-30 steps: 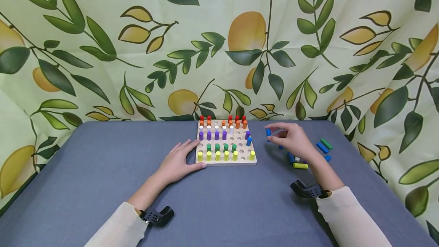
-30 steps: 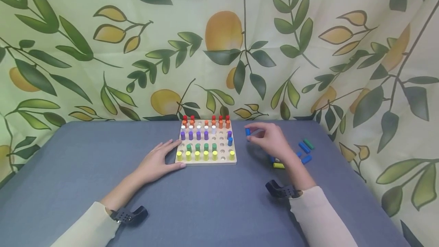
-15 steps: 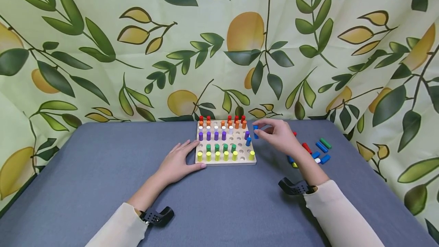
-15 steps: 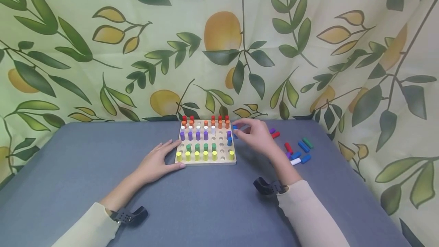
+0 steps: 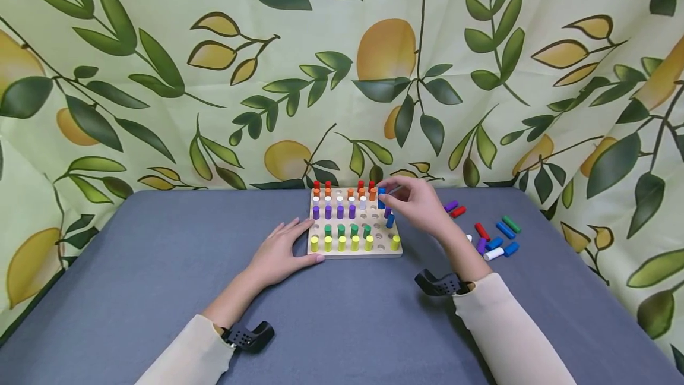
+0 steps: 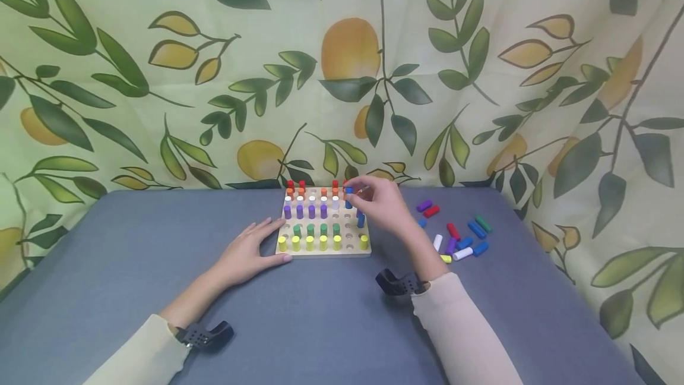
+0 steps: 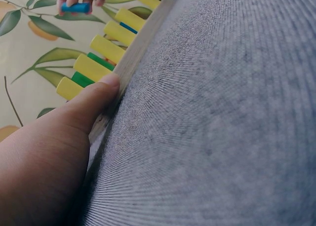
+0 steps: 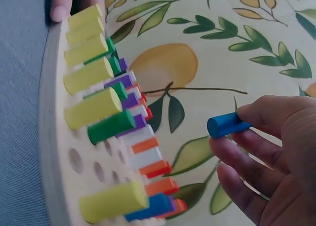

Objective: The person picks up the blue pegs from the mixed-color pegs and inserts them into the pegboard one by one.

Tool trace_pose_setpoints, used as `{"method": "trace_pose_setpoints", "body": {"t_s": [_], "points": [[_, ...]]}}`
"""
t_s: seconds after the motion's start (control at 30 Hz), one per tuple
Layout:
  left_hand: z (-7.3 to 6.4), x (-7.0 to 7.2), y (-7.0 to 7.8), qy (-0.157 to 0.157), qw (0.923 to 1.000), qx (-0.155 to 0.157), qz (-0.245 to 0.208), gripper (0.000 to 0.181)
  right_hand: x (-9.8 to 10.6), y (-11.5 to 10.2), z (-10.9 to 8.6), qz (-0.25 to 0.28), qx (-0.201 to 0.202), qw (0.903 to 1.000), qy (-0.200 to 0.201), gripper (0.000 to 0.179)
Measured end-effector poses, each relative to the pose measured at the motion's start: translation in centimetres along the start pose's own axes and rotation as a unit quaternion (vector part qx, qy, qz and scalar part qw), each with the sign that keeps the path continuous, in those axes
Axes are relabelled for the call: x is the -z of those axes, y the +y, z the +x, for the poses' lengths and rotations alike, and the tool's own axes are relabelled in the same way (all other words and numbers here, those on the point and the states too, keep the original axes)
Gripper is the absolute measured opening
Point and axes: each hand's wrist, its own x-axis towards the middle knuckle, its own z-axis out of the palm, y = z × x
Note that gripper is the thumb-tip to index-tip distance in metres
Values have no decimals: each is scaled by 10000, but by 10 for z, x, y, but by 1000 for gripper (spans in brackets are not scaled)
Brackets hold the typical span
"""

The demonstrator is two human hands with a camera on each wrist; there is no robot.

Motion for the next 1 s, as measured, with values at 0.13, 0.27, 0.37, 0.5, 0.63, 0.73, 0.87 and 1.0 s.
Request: {"method": "trace_pose_setpoints", "body": {"t_s": [0.13,0.27,0.37,0.5,0.63,0.73,0.87,1.0], "points": [[1,-1,-1,64,10000,-52,23,87,-4,3,1,81,-34,9999,-84,25],[1,-1,-2,83,9999,-58,75,88,-5,8,1,48,-81,9998,-160,27],[1,-1,-2,44,9999,-52,86,88,-6,14,1,-102,-123,9996,-220,28],[1,-1,-1,-3,10000,-27,65,88,-8,22,0,-255,-76,9994,-224,27],[1,-2,-2,-16,10000,-2,41,88,-11,25,-1,-308,-5,9994,-166,25],[1,-2,-2,-15,10000,2,33,88,-13,27,0,-345,57,9993,-142,24],[1,-2,-1,-20,10000,-21,43,88,-14,28,-1,-394,119,9991,-114,24],[1,-2,-1,-22,10000,5,50,88,-14,29,-1,-488,131,9986,-133,23]]}}
